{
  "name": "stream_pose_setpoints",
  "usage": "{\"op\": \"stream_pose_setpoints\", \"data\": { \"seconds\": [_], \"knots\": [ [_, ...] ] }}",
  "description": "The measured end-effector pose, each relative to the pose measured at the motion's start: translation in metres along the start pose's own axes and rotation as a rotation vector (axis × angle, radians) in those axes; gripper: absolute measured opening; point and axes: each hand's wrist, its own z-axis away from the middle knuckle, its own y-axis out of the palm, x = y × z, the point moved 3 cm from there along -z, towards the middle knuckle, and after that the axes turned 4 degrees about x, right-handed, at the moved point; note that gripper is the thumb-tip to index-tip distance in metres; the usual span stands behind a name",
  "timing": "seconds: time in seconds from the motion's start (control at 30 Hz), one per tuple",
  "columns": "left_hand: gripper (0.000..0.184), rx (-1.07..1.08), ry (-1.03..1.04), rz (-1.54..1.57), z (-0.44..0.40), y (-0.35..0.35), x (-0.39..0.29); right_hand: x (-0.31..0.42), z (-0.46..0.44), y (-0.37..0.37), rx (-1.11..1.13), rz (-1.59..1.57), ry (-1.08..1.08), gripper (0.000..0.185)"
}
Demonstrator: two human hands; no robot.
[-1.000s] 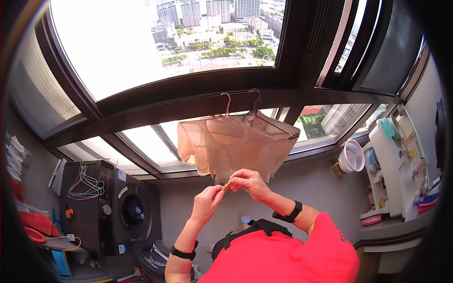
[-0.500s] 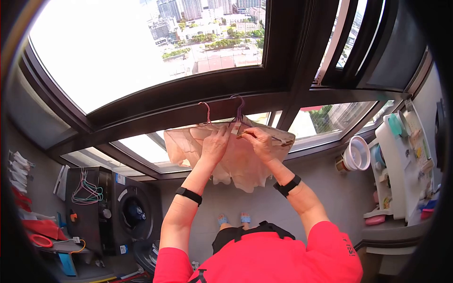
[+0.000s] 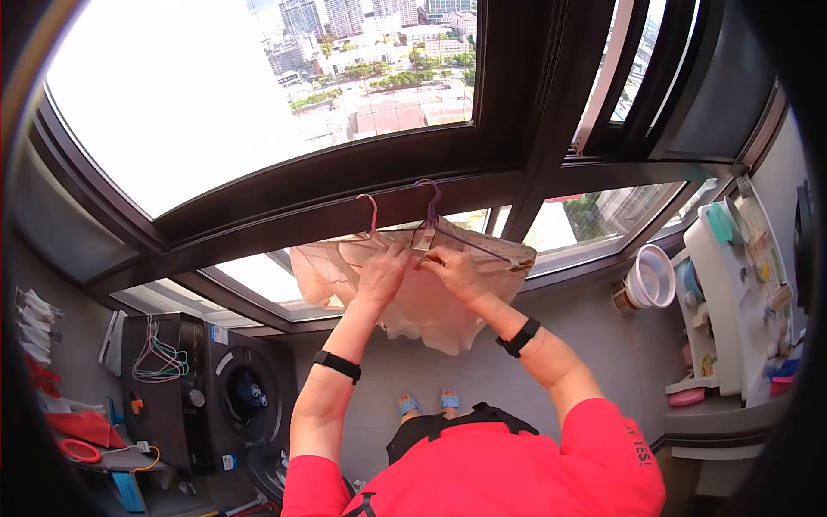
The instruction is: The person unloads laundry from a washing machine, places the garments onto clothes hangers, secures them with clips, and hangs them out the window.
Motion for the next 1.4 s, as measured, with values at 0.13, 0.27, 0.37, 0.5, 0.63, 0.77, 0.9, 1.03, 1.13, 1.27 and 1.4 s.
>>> {"op": "stream_pose_setpoints", "data": {
  "seconds": [0.13, 0.27, 0.37, 0.5, 0.63, 0.77, 0.9, 1.03, 1.13, 1.27, 1.4],
  "knots": [
    [0.012, 0.043, -0.005, -0.015, 0.002, 0.001, 0.004, 0.006, 0.003, -0.015, -0.162, 0.267, -0.182, 0.013],
    [0.017, -0.010, -0.048, 0.017, -0.002, -0.013, -0.005, 0.004, -0.012, -0.055, -0.250, 0.501, -0.152, 0.012],
    [0.034, 0.095, -0.203, -0.047, -0.006, 0.000, -0.001, -0.027, -0.030, -0.052, -0.065, 0.490, -0.088, 0.017],
    [0.059, 0.025, -0.255, -0.146, -0.021, -0.001, -0.009, -0.036, -0.043, -0.047, 0.048, 0.292, 0.040, 0.028],
    [0.058, 0.075, -0.272, -0.235, -0.032, 0.013, -0.007, -0.019, -0.043, -0.047, 0.113, 0.292, 0.123, 0.032],
    [0.026, 0.038, -0.202, -0.260, -0.034, 0.008, -0.002, -0.024, -0.038, -0.047, 0.038, 0.535, -0.209, 0.022],
    [0.012, -0.007, -0.176, -0.188, -0.030, 0.007, 0.003, -0.001, -0.038, -0.064, -0.083, 0.673, -0.293, 0.015],
    [0.009, -0.007, -0.158, -0.218, -0.027, 0.022, 0.011, 0.009, -0.030, -0.093, -0.089, 0.667, -0.242, 0.015],
    [0.006, 0.015, -0.147, -0.222, -0.025, 0.026, 0.014, 0.012, -0.017, -0.128, -0.082, 0.677, -0.219, 0.013],
    [0.005, 0.017, -0.133, -0.222, -0.027, 0.019, 0.011, 0.029, 0.017, -0.177, -0.095, 0.676, -0.199, 0.011],
    [0.005, 0.025, -0.108, -0.211, -0.030, 0.015, 0.012, 0.053, 0.066, -0.217, -0.165, 0.761, -0.144, 0.012]
  ]
}}
